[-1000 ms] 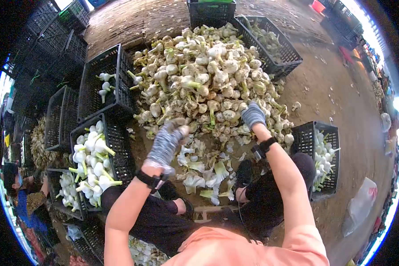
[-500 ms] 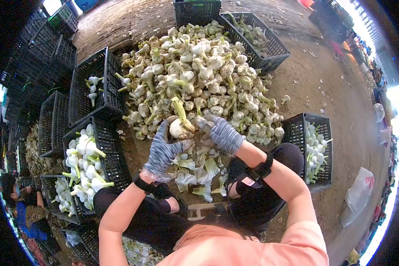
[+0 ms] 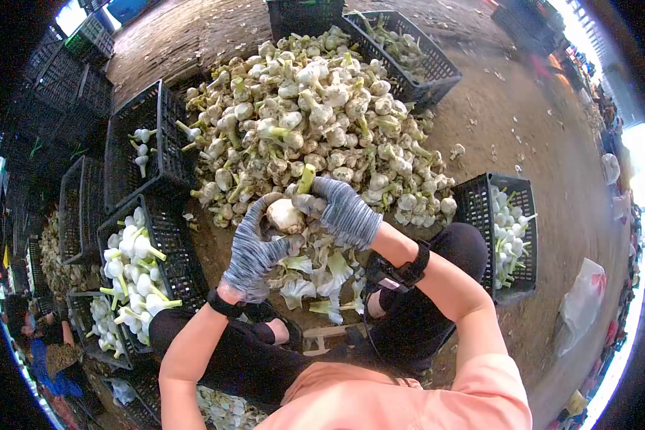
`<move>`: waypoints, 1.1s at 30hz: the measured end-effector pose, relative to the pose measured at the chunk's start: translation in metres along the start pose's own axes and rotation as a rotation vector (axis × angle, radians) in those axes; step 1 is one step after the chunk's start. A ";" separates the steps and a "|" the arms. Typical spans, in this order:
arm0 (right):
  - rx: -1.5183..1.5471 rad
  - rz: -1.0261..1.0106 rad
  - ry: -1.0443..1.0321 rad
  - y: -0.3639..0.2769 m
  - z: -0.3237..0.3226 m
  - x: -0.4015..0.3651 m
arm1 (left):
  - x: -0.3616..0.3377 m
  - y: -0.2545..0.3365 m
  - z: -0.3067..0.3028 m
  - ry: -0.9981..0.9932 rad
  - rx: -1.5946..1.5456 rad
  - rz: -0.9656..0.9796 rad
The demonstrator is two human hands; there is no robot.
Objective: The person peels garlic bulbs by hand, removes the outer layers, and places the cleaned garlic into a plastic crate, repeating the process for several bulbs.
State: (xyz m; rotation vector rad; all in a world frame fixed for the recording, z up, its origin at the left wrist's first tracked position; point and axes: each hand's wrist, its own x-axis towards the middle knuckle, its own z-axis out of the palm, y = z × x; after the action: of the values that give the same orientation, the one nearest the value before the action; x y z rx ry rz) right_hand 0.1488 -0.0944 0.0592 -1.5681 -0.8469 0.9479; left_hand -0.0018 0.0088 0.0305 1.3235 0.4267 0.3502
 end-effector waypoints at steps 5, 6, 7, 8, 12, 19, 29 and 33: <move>-0.185 0.121 -0.048 -0.004 -0.009 0.002 | 0.002 0.015 0.000 -0.011 -0.027 0.034; -0.186 0.119 -0.048 -0.005 -0.009 0.001 | 0.003 0.015 -0.001 -0.011 -0.026 0.035; -0.117 0.131 -0.044 -0.008 -0.009 0.000 | 0.003 0.013 -0.004 -0.015 -0.077 0.016; -0.048 0.143 -0.040 -0.009 -0.009 -0.001 | 0.002 0.011 -0.005 -0.020 -0.127 -0.003; -0.215 -0.192 -0.001 0.008 -0.007 -0.003 | 0.007 0.010 -0.013 0.059 -0.628 -0.254; -0.324 -0.346 -0.071 0.006 0.007 -0.014 | 0.019 0.009 -0.014 0.327 -0.446 -0.531; 0.023 -0.046 0.038 0.027 0.009 -0.014 | 0.002 0.012 -0.004 0.324 0.002 -0.074; -0.045 -0.046 0.026 0.020 0.007 -0.015 | -0.003 0.002 0.010 0.156 0.166 0.008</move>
State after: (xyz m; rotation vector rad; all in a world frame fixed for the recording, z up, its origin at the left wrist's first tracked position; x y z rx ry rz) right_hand 0.1365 -0.1081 0.0409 -1.5892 -0.8874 0.8791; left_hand 0.0007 -0.0004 0.0345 1.4646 0.5913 0.4339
